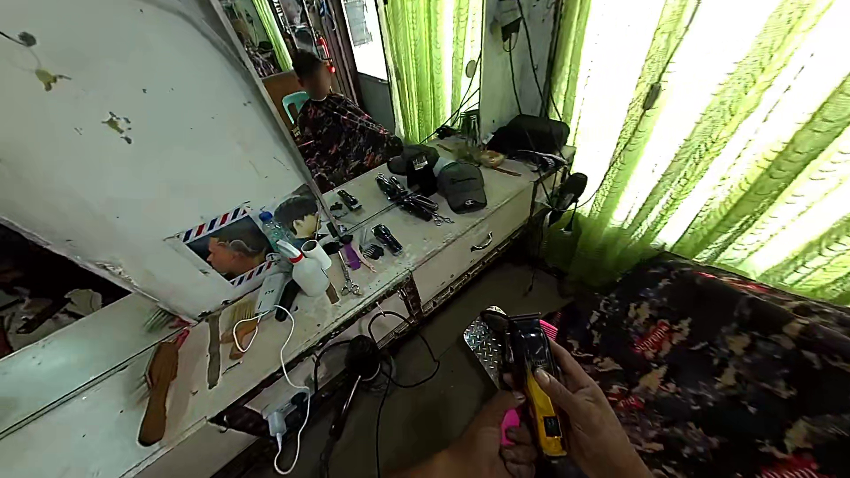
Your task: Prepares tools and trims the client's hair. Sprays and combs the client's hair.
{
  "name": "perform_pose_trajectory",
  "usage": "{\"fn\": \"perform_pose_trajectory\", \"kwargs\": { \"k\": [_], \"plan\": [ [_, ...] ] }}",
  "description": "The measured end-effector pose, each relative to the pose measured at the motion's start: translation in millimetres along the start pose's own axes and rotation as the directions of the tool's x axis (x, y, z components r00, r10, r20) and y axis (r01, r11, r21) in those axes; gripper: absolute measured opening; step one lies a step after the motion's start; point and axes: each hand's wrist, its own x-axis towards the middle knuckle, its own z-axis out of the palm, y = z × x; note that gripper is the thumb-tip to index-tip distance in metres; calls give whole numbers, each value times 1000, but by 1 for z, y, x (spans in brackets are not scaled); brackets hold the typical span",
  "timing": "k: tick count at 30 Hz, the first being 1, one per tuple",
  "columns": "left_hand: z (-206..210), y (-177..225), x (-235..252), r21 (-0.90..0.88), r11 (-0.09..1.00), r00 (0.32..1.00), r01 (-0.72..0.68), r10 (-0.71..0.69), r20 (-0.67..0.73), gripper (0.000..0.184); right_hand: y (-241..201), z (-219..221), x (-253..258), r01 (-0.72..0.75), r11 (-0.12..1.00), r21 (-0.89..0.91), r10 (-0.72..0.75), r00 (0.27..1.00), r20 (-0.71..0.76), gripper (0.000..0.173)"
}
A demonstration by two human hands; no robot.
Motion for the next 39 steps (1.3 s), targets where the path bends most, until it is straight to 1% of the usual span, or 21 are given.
{"fn": "perform_pose_trajectory", "kwargs": {
  "k": [3, 5, 6, 7, 8, 9, 11, 12, 14, 16, 18, 20, 23, 25, 27, 29, 30, 32, 34, 36, 39],
  "plan": [
    [-18, 37, -12, -29, 999, 1000, -20, 19, -19, 34, 14, 29, 35, -31, 999, -34, 32, 999, 25, 68],
    [-24, 57, -19, -30, 998, 996, -55, 53, -77, 35, 20, 45, 57, -49, 998, -48, 52, 997, 52, 69],
    [-27, 67, -22, -7, 996, 989, -84, 83, -120, 34, 21, 52, 68, -60, 997, -52, 63, 996, 69, 70],
    [-28, 76, -24, 57, 991, 977, -118, 126, -169, 31, 21, 56, 78, -70, 996, -62, 75, 994, 85, 71],
    [-29, 84, -26, 163, 974, 960, -155, 188, -209, 27, 19, 58, 89, -79, 994, -70, 86, 992, 95, 71],
    [-32, 92, -27, 308, 933, 935, -188, 267, -236, 25, 16, 58, 102, -90, 993, -79, 98, 991, 91, 69],
    [-47, 109, -28, 588, 776, 859, -227, 445, -255, 35, 8, 55, 133, -118, 987, -108, 125, 990, 59, 58],
    [-58, 118, -30, 675, 702, 815, -228, 516, -262, 40, 5, 51, 151, -140, 982, -126, 147, 988, 48, 51],
    [-78, 138, -32, 771, 592, 732, -234, 629, -261, 44, 3, 40, 192, -200, 962, -188, 209, 978, 27, 45],
    [-94, 160, -31, 806, 544, 656, -233, 700, -283, 45, 9, 33, 232, -268, 927, -264, 270, 962, -29, 42],
    [-105, 188, -23, 796, 563, 610, -221, 717, -338, 43, 19, 34, 272, -334, 896, -292, 326, 942, -77, 40],
    [-112, 218, -3, 782, 591, 583, -197, 712, -391, 41, 33, 36, 307, -360, 888, -287, 345, 933, -102, 40],
    [-127, 262, 41, 806, 573, 548, -151, 727, -414, 37, 52, 37, 350, -352, 892, -282, 349, 935, -64, 46],
    [-138, 288, 72, 807, 580, 515, -110, 728, -453, 37, 62, 38, 374, -352, 871, -342, 358, 933, -48, 51],
    [-143, 311, 99, 787, 611, 471, -79, 719, -511, 37, 72, 38, 397, -326, 841, -432, 350, 936, -24, 53],
    [-144, 329, 118, 769, 633, 440, -84, 717, -542, 37, 83, 36, 419, -257, 794, -551, 323, 946, 24, 54],
    [-148, 336, 125, 774, 627, 425, -87, 726, -541, 39, 90, 36, 430, -213, 754, -622, 307, 951, 47, 57],
    [-152, 345, 131, 786, 612, 401, -89, 744, -534, 41, 103, 42, 450, -148, 654, -742, 297, 952, 72, 70],
    [-152, 346, 127, 811, 576, 373, -99, 777, -506, 41, 110, 59, 467, -122, 568, -814, 312, 947, 75, 74],
    [-151, 342, 117, 824, 551, 346, -132, 804, -483, 38, 117, 79, 485, -79, 451, -889, 327, 942, 82, 73],
    [-151, 329, 92, 815, 557, 318, -161, 811, -491, 38, 133, 101, 504, 45, 259, -965, 315, 940, 129, 73]
  ]
}}
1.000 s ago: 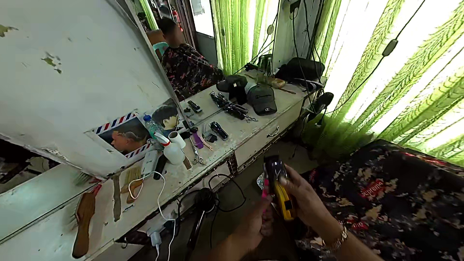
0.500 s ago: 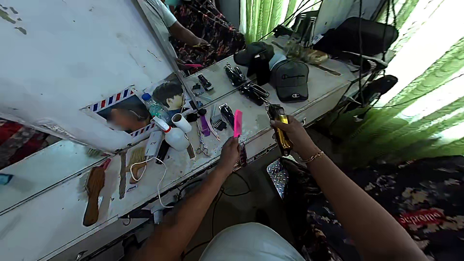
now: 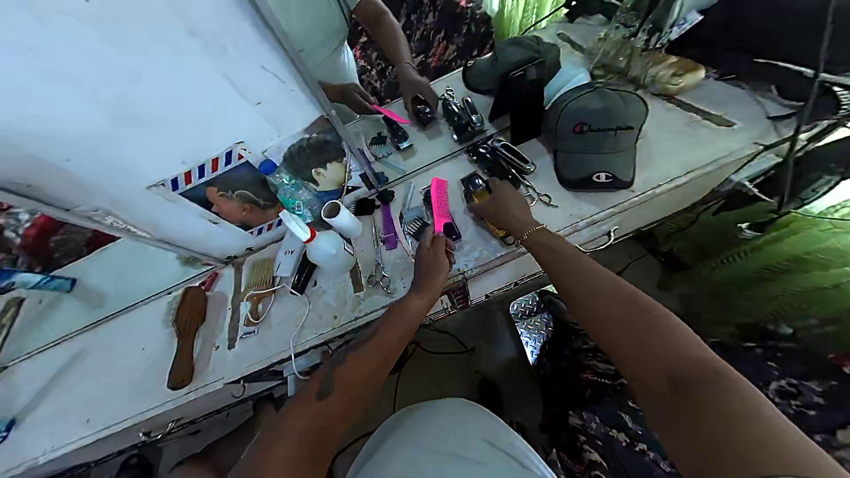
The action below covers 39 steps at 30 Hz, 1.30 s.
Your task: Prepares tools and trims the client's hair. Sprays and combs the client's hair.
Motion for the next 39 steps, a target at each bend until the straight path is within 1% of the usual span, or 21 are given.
{"fn": "perform_pose_trajectory", "kwargs": {
  "k": [2, 4, 6, 8, 9, 11, 13, 15, 16, 17, 19, 21, 23, 25, 27, 29, 31, 34, 36, 38, 39],
  "plan": [
    [-18, -5, -11, 15, 1000, 1000, -10, 10, -12, 41, -11, 6, 9, 25, 993, -114, -28, 999, -27, 68],
    [-36, -11, -20, 23, 1000, 999, -18, 18, -33, 40, -21, 10, 17, 22, 983, -180, -29, 999, -37, 66],
    [-51, -18, -24, -6, 1000, 998, -26, 25, -63, 41, -25, 13, 24, 29, 975, -220, -37, 999, -35, 65],
    [-65, -22, -26, -11, 1000, 994, -8, 6, -108, 40, -27, 14, 22, 72, 971, -228, -86, 995, -51, 62],
    [-72, -24, -25, 2, 1000, 991, 7, -6, -135, 41, -30, 13, 16, 97, 976, -197, -114, 991, -77, 60],
    [-84, -28, -21, 91, 996, 988, 23, -9, -152, 45, -43, 10, -6, 159, 984, -77, -169, 975, -143, 58],
    [-93, -29, -14, 170, 983, 991, 65, -43, -130, 53, -63, 16, -39, 285, 955, 80, -270, 949, -161, 54],
    [-100, -25, -10, 234, 970, 996, 66, -50, -75, 61, -93, 30, -68, 430, 876, 219, -421, 903, -87, 49],
    [-102, -22, -10, 265, 963, 998, 45, -34, -44, 61, -110, 39, -79, 487, 836, 253, -493, 869, -40, 48],
    [-106, -18, -13, 298, 954, 1000, 18, -14, -15, 60, -125, 49, -87, 530, 804, 269, -552, 834, 7, 50],
    [-115, -9, -28, 365, 930, 999, -42, 27, 44, 59, -150, 69, -95, 574, 775, 262, -613, 785, 93, 56],
    [-130, -5, -51, 417, 903, 992, -107, 71, 101, 54, -170, 88, -92, 579, 779, 240, -619, 771, 151, 62],
    [-156, -8, -82, 464, 874, 989, -142, 102, 110, 45, -193, 106, -84, 559, 794, 241, -604, 771, 201, 68],
    [-193, -19, -115, 507, 849, 988, -146, 154, 26, 38, -212, 127, -69, 558, 797, 230, -601, 768, 221, 73],
    [-235, -32, -148, 517, 854, 981, -62, 146, -124, 35, -225, 148, -58, 580, 781, 231, -623, 748, 228, 77],
    [-266, -47, -179, 477, 878, 963, 38, 96, -253, 36, -234, 165, -55, 578, 779, 243, -625, 747, 226, 75],
    [-280, -58, -200, 446, 892, 944, 72, 84, -320, 36, -245, 173, -58, 538, 803, 258, -590, 779, 212, 68],
    [-276, -65, -218, 420, 906, 959, 49, 75, -273, 34, -254, 191, -57, 512, 819, 258, -562, 806, 186, 60],
    [-267, -71, -219, 411, 911, 976, -33, 118, -184, 33, -259, 191, -62, 519, 820, 242, -561, 813, 157, 55],
    [-259, -73, -212, 432, 897, 984, -94, 151, -98, 33, -263, 167, -74, 540, 798, 266, -579, 810, 92, 52],
    [-255, -70, -206, 451, 888, 989, -91, 133, -62, 34, -262, 147, -82, 549, 781, 299, -587, 808, 49, 50]
  ]
}}
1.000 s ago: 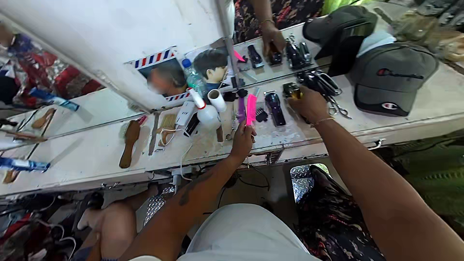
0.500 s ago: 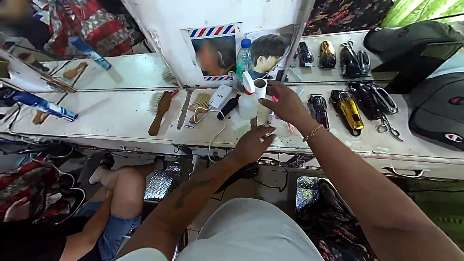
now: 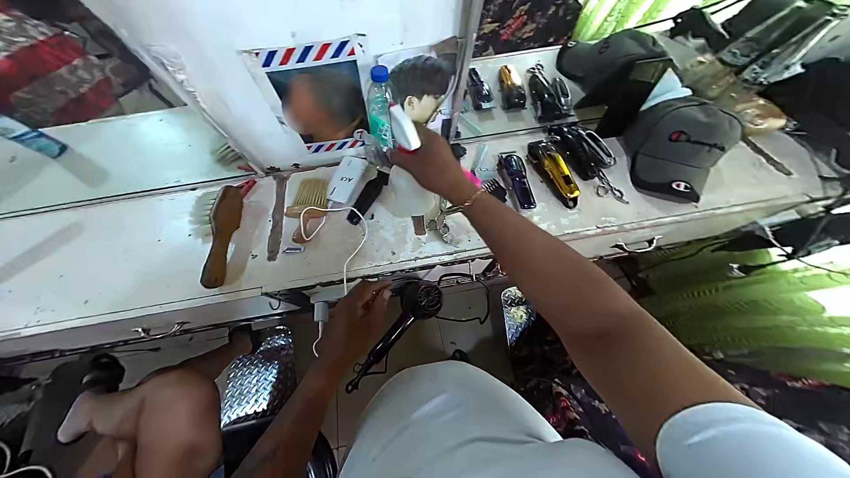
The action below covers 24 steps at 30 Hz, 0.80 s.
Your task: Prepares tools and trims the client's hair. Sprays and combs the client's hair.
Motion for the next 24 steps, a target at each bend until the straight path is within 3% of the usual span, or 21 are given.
{"fn": "perform_pose_trajectory", "kwargs": {
  "k": [5, 8, 12, 17, 24],
  "plan": [
    [15, 46, 64, 112, 991, 980, 76, -95, 177, 38, -11, -111, -85, 45, 933, 356, 55, 962, -267, 38],
    [43, 79, 117, 166, 986, 979, -33, -1, 203, 37, 6, -143, -158, -45, 940, 337, 160, 933, -322, 41],
    [92, 109, 203, 239, 970, 954, -32, -41, 297, 48, 36, -141, -238, -181, 948, 263, 261, 914, -312, 41],
    [130, 135, 257, 569, 821, 911, 54, -274, 309, 75, 63, -141, -297, -199, 895, 400, 314, 917, -246, 46],
    [144, 150, 263, 619, 768, 894, 163, -380, 237, 53, 84, -146, -333, -216, 881, 420, 362, 880, -307, 45]
  ]
}}
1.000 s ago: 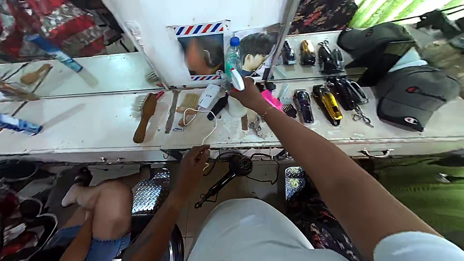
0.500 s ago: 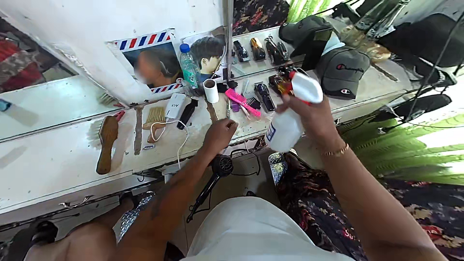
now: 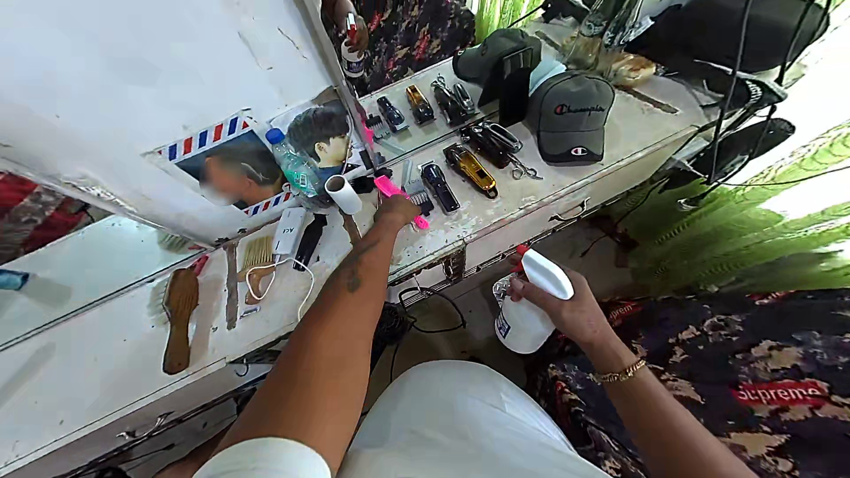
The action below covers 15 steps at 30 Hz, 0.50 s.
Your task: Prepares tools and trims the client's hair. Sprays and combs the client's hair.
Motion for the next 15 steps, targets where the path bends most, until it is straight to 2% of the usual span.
{"fn": "perform_pose_trajectory", "kwargs": {
  "k": [4, 7, 11, 15],
  "plan": [
    [9, -3, 6, -178, 978, 994, 113, -113, 9, 41, 7, -4, -2, 5, 999, 32, -6, 1000, 19, 43],
    [16, -11, 6, -305, 948, 994, 89, -103, -32, 42, 8, -8, -4, 14, 1000, 15, -15, 999, 42, 45],
    [20, -39, -9, -521, 849, 985, -89, -1, -171, 44, -2, -16, -16, 36, 999, 10, -36, 999, 21, 46],
    [19, -63, -77, -621, 659, 890, -424, 177, -420, 40, -33, -20, -45, 108, 993, -37, -111, 990, -84, 44]
  ]
}}
